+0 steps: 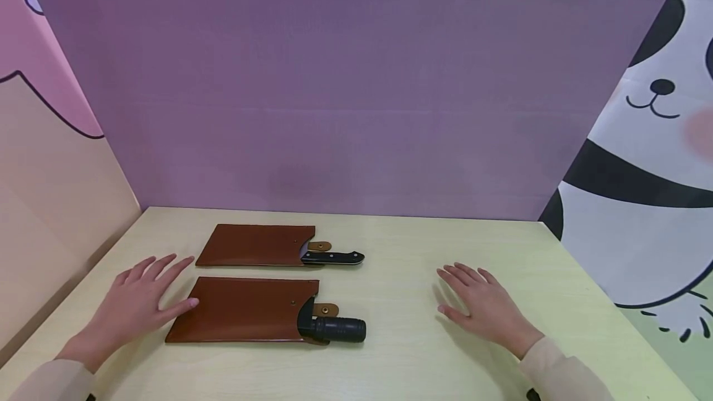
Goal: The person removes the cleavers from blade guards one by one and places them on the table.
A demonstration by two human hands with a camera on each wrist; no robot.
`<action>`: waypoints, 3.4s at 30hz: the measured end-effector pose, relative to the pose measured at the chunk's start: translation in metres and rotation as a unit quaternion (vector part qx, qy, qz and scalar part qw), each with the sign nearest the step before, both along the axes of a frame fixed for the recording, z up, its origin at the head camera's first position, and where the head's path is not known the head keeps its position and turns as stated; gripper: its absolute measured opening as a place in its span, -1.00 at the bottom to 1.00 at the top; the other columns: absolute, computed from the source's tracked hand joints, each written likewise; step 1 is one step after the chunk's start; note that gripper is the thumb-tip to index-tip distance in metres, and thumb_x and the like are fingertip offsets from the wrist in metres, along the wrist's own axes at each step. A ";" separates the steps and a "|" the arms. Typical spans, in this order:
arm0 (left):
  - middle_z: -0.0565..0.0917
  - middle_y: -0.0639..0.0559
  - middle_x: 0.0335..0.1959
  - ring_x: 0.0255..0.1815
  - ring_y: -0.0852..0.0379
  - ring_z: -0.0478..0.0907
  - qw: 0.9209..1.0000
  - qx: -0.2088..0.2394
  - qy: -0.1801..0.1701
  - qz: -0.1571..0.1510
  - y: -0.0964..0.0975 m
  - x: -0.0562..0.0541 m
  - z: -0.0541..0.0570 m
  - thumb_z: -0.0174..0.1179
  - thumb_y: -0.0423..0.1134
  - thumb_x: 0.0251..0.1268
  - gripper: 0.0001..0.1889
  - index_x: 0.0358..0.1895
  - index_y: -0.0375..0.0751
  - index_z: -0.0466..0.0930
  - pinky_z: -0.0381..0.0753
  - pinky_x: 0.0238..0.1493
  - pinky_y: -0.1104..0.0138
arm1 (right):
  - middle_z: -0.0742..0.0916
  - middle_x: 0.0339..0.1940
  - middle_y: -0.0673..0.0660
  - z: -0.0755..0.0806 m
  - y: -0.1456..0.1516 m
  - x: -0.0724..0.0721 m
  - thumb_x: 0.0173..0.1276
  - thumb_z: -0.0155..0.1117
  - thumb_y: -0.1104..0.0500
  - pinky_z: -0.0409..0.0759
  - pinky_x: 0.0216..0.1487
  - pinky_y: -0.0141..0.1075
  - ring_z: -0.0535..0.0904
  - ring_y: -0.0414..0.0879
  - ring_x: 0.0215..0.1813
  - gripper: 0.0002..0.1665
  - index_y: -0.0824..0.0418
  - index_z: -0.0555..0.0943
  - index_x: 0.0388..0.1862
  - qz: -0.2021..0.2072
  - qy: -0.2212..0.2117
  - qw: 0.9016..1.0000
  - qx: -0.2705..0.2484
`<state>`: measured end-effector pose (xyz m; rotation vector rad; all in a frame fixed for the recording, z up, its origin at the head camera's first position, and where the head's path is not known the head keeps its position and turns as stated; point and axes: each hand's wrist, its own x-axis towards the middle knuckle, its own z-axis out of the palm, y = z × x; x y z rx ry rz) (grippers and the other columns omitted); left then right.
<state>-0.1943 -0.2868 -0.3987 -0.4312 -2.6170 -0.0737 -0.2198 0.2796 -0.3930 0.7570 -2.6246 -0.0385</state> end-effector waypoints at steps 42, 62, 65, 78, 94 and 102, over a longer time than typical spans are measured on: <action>0.50 -0.03 0.12 0.11 -0.14 0.40 0.997 -0.009 -0.042 -0.071 0.039 0.002 0.007 0.15 0.34 -0.02 -0.31 0.19 0.07 0.41 0.36 -0.04 -0.05 | 0.61 0.04 0.02 0.006 -0.067 0.017 0.09 0.30 -0.11 0.40 0.13 -0.09 0.50 -0.07 0.10 -0.34 0.14 0.48 0.15 0.116 -0.014 0.993 0.034; 0.49 0.00 0.12 0.12 -0.08 0.40 0.993 -0.012 -0.070 -0.098 0.057 0.004 0.008 0.15 0.35 -0.02 -0.31 0.21 0.14 0.41 0.37 -0.01 -0.05 | 0.61 0.06 -0.04 0.015 -0.099 0.024 0.14 0.25 -0.11 0.39 0.14 -0.20 0.50 -0.13 0.10 -0.38 0.10 0.46 0.16 0.166 -0.035 0.984 0.045; 0.49 0.01 0.11 0.11 -0.07 0.41 0.992 -0.010 -0.074 -0.104 0.060 0.004 0.009 0.13 0.36 -0.02 -0.31 0.20 0.13 0.42 0.38 -0.03 -0.05 | 0.60 0.07 -0.05 0.017 -0.103 0.025 0.15 0.25 -0.10 0.39 0.15 -0.20 0.49 -0.14 0.11 -0.37 0.09 0.45 0.18 0.174 -0.043 0.983 0.046; 0.46 0.05 0.15 0.12 -0.09 0.40 0.985 0.014 -0.122 -0.125 0.065 0.000 0.003 0.06 0.45 -0.07 -0.22 0.24 0.12 0.37 0.37 -0.02 -0.09 | 0.59 0.10 -0.06 0.018 -0.121 0.024 0.23 0.16 -0.13 0.37 0.19 -0.19 0.47 -0.15 0.15 -0.39 0.05 0.40 0.24 0.186 -0.098 0.976 0.055; 0.35 -0.05 0.24 0.16 -0.14 0.33 0.976 0.015 -0.159 -0.148 0.064 -0.003 -0.001 0.07 0.54 -0.24 -0.02 0.33 0.10 0.24 0.34 -0.01 -0.13 | 0.62 -0.02 -0.06 0.007 -0.140 0.023 0.21 0.20 -0.13 0.46 0.07 -0.23 0.53 -0.18 0.02 -0.44 0.06 0.42 0.15 0.226 -0.072 0.970 0.062; 0.29 -0.12 0.28 0.24 -0.18 0.24 0.971 0.015 -0.184 -0.151 0.063 -0.006 -0.003 0.06 0.57 -0.30 0.04 0.36 0.14 0.17 0.26 0.05 -0.18 | 0.63 -0.01 -0.05 0.005 -0.145 0.024 0.23 0.19 -0.12 0.46 0.07 -0.23 0.53 -0.19 0.02 -0.44 0.06 0.41 0.16 0.217 -0.107 0.968 0.059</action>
